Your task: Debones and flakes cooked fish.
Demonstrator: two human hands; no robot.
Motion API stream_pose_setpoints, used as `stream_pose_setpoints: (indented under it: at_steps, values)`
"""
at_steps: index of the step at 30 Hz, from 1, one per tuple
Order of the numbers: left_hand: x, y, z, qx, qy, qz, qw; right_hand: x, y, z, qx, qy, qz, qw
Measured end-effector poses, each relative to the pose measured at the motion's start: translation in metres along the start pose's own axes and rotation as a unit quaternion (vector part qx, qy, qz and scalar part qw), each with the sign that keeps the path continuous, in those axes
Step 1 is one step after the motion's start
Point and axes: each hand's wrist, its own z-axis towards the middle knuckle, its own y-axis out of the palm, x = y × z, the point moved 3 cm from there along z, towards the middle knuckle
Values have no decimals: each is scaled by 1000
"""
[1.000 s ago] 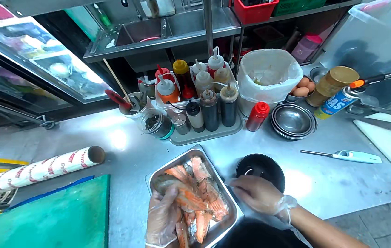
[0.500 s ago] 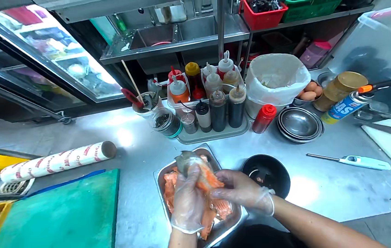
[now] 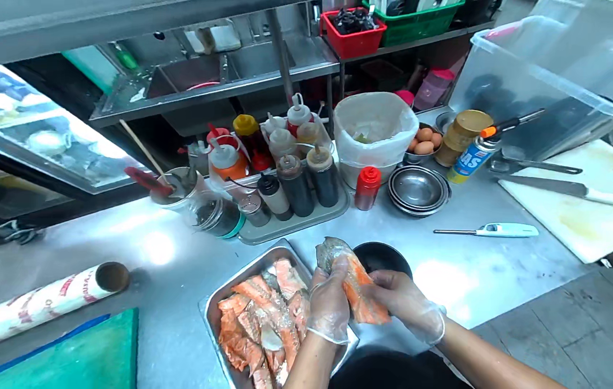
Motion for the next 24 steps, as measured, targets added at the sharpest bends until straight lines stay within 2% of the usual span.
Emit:
stream_pose_setpoints:
  at_steps: [9,19,21,24]
  values:
    - [-16,15,3,12,0,39,999,16,-22,-8,49,18,61,997]
    - [-19,16,7,23,15,42,999,29,-34,4,128,-51,192,972]
    - [-17,14,8,31,18,36,999,28,-39,6,117,-51,191,973]
    - [-15,10,11,35,21,30,999,23,-43,6,-4,-33,97,995]
